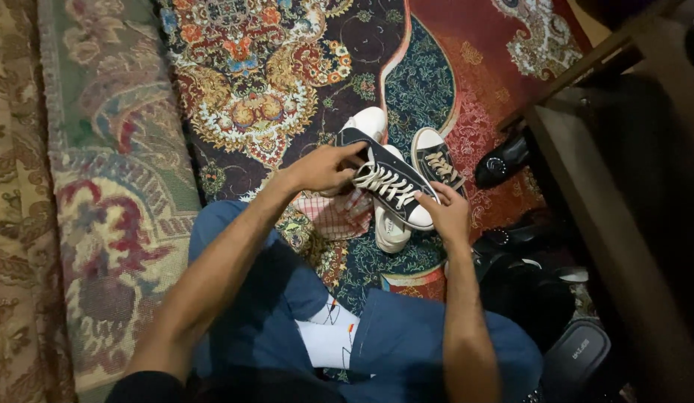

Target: The person sits on a rug and cleans a pair of black canvas sneakers using a cloth. They wipe the shoes thoroughly, adjust the laces, and place one shoe on a wooden shoe rack before continuing to clean the other.

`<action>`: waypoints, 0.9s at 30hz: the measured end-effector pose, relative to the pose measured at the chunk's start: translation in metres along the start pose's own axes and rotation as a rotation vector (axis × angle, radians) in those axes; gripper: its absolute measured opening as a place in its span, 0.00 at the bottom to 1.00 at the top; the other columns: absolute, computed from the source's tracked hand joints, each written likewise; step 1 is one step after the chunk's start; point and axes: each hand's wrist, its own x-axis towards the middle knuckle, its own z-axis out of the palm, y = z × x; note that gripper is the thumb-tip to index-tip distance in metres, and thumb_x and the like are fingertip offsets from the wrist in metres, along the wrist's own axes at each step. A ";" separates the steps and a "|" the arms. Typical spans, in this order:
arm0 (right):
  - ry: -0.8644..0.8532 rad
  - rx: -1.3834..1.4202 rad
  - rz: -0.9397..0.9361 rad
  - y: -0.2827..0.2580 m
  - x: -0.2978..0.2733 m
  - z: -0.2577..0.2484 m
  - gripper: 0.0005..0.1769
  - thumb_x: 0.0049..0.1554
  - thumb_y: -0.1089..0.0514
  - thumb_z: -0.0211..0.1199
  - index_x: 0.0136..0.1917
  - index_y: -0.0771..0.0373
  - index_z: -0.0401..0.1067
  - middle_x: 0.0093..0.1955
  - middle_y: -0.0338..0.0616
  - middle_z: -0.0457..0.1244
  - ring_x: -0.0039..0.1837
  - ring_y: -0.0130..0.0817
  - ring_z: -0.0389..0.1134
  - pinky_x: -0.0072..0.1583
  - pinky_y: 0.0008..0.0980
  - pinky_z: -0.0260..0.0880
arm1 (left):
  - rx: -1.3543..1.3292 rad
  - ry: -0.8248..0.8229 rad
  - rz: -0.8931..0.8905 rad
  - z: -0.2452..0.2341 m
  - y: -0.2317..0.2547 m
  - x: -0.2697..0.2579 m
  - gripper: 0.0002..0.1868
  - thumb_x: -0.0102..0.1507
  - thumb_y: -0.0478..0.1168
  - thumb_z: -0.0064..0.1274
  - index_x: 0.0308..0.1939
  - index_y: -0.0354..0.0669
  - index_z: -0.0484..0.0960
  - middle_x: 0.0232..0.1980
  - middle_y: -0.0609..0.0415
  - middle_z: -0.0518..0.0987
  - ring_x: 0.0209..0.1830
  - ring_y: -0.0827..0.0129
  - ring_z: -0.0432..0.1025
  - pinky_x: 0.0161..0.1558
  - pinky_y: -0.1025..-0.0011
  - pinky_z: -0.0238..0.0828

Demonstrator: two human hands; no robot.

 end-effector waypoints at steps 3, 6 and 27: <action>0.090 -0.296 -0.107 -0.002 -0.005 0.000 0.34 0.46 0.43 0.80 0.63 0.55 0.78 0.54 0.45 0.72 0.51 0.35 0.72 0.50 0.31 0.72 | -0.077 0.108 -0.109 0.016 -0.012 0.013 0.33 0.62 0.43 0.56 0.72 0.48 0.71 0.51 0.51 0.86 0.49 0.52 0.81 0.55 0.55 0.76; 0.163 -0.543 -0.579 -0.014 -0.017 0.017 0.31 0.54 0.59 0.72 0.69 0.68 0.71 0.64 0.65 0.64 0.68 0.63 0.64 0.71 0.59 0.56 | -0.033 0.212 -0.131 0.041 -0.034 0.031 0.28 0.57 0.45 0.63 0.62 0.49 0.80 0.40 0.56 0.87 0.43 0.54 0.82 0.48 0.58 0.79; -0.113 -0.516 -0.590 -0.072 0.042 0.087 0.09 0.55 0.51 0.69 0.50 0.39 0.78 0.41 0.30 0.72 0.47 0.36 0.75 0.51 0.36 0.74 | 0.049 0.502 0.108 0.025 -0.012 0.036 0.05 0.65 0.38 0.55 0.43 0.45 0.77 0.38 0.47 0.76 0.45 0.47 0.77 0.47 0.56 0.75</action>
